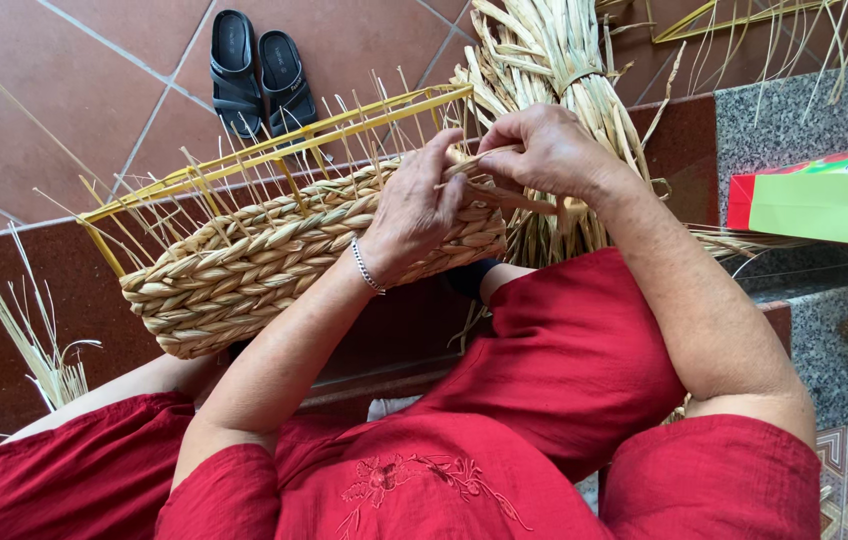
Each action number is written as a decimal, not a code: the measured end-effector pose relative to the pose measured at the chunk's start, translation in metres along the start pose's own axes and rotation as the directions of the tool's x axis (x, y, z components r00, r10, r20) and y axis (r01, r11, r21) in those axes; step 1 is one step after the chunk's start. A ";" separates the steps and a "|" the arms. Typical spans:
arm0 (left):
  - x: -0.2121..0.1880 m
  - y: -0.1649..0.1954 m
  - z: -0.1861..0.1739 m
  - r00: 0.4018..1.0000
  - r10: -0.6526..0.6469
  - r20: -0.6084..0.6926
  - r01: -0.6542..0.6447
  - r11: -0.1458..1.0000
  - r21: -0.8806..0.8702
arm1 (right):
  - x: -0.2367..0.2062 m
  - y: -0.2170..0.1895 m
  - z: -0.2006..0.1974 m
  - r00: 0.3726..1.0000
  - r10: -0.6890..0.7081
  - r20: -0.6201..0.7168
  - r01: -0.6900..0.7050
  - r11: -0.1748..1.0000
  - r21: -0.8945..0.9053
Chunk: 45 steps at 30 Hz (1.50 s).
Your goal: The person sits on the floor weaving a water hyacinth basket around a bamboo frame, tucking and tightening woven strands along the sides and folding strands over the rim. They reach for loose strands from a pile beside them and work the weave around the basket body by hand.
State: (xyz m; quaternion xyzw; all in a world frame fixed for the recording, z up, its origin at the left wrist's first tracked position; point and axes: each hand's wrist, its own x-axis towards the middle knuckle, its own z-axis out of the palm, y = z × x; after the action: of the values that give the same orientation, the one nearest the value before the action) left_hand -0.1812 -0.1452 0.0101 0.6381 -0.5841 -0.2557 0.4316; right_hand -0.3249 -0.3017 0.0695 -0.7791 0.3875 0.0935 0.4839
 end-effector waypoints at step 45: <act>0.004 -0.014 0.007 0.941 0.179 -0.288 -0.115 0.968 0.224 | -0.067 0.065 0.016 0.947 -0.311 -0.084 0.310 0.950 -0.021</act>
State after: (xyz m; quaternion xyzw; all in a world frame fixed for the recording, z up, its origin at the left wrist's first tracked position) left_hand -0.1784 -0.1518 -0.0046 0.6652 -0.5796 -0.0595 0.4669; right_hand -0.4120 -0.2691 0.0512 -0.8356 0.2801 -0.0161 0.4723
